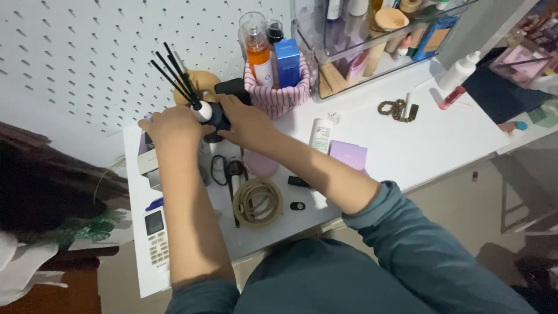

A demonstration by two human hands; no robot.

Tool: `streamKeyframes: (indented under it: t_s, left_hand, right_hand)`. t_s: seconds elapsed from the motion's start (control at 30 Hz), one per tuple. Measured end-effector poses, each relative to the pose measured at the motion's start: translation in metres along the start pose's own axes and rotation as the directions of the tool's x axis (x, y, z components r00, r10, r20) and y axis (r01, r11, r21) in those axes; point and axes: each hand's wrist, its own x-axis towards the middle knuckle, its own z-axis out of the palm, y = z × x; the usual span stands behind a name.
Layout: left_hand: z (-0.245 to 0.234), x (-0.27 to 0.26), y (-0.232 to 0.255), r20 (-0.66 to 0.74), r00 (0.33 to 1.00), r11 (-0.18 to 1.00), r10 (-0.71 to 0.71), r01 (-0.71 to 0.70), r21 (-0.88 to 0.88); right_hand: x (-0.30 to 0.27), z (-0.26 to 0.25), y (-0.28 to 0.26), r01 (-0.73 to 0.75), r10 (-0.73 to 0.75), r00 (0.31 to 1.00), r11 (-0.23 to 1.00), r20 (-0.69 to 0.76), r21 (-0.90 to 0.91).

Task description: Organizing various cosmetic products, skincare items, and accessories on a vanity desk into a clear storage organizer.

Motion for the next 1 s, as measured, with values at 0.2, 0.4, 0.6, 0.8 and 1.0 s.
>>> streamKeyframes:
  t_s: [0.2,0.4,0.6,0.8,1.0]
  left_hand:
    - [-0.031,-0.054,0.027,-0.354,0.920,0.983,0.168,-0.185,-0.014]
    - [-0.058,-0.083,0.035,-0.343,0.925,0.979,0.163,-0.194,-0.059]
    - [-0.062,-0.103,0.026,-0.410,0.886,0.966,0.218,-0.255,-0.036]
    - [-0.090,-0.132,0.026,-0.398,0.884,0.960,0.246,-0.279,-0.024]
    - [-0.108,-0.172,0.065,-0.480,0.854,0.969,0.203,-0.247,-0.030]
  right_hand:
    - [-0.031,-0.038,-0.004,-0.005,0.003,0.998,1.000,-0.062,-0.029]
    - [-0.052,-0.093,-0.030,-0.304,0.312,0.948,0.947,0.067,-0.104]
    - [-0.073,-0.096,-0.018,-0.392,0.396,0.918,0.913,0.019,-0.115]
    - [-0.081,-0.114,-0.025,-0.472,0.485,0.873,0.867,0.054,-0.158]
    - [-0.092,-0.174,-0.025,-0.306,0.301,0.952,0.947,-0.056,-0.095]
